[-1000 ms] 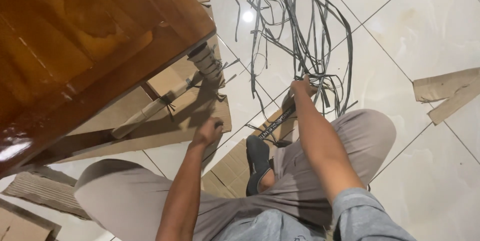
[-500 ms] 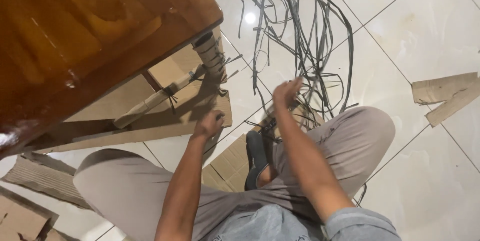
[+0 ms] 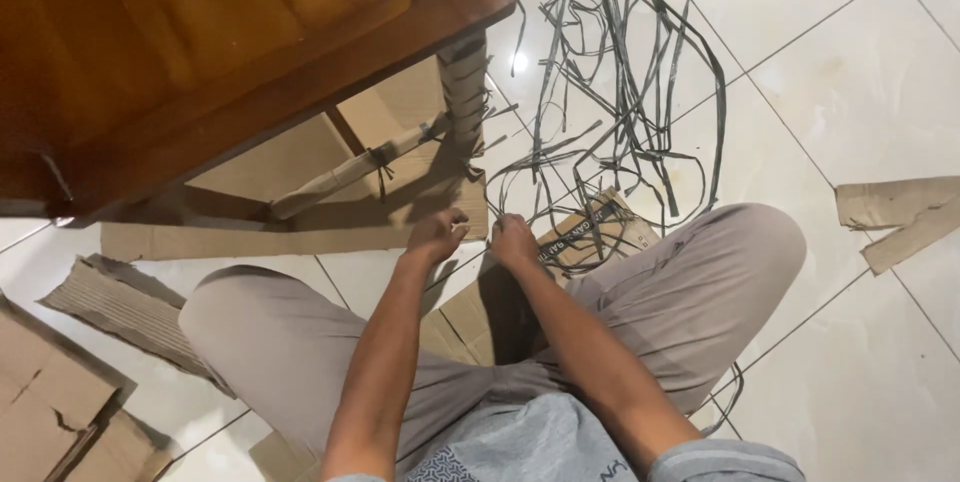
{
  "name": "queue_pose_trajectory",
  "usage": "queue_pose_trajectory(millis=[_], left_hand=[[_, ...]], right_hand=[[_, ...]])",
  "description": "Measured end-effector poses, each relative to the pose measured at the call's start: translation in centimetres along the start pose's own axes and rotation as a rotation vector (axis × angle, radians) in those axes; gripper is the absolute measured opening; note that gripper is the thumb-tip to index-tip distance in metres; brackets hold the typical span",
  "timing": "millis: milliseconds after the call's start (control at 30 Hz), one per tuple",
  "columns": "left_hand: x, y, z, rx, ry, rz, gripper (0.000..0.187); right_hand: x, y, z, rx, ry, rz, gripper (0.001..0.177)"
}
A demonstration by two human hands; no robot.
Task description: Wrapping wooden chair legs with protective cardboard and plastic ties.
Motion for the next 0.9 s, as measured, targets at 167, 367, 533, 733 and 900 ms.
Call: queue_pose_trajectory(millis=[167,367,533,733,900], left_hand=[[-0.4,-0.2,-0.5,-0.013,-0.005,0.035,0.033],[-0.6,0.0,-0.1,-0.015,0.012,0.035,0.032],[-0.2,-0.3,-0.2,-0.001,0.020,0.039,0.031],[0.7,-0.7,-0.6,-0.028,0.008,0.032,0.032],[1.4,-1.0,-1.0,-0.060,-0.001,0.003,0.033]], right_hand=[[-1.0,-3.3,-0.9,0.173,0.102,0.041,0.031],[-4.0,-8.6,-5.3,0.383,0.160,0.409,0.040],[1.3,-7.1,-2.0,0.383,0.239,0.353,0.027],[2.7,-4.7,-1.5,0.323,0.296,0.711,0.034],[3.5,-4.0,-0.9,0.295,0.320,0.822,0.026]])
Point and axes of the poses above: each hand's wrist, its own z-axis towards the middle knuckle, its own y-axis out of the palm, x = y × z, the point moved 10 cm from there along z, towards the middle knuckle, and after that the axes turned 15 degrees about z, right-handed, at the moved point
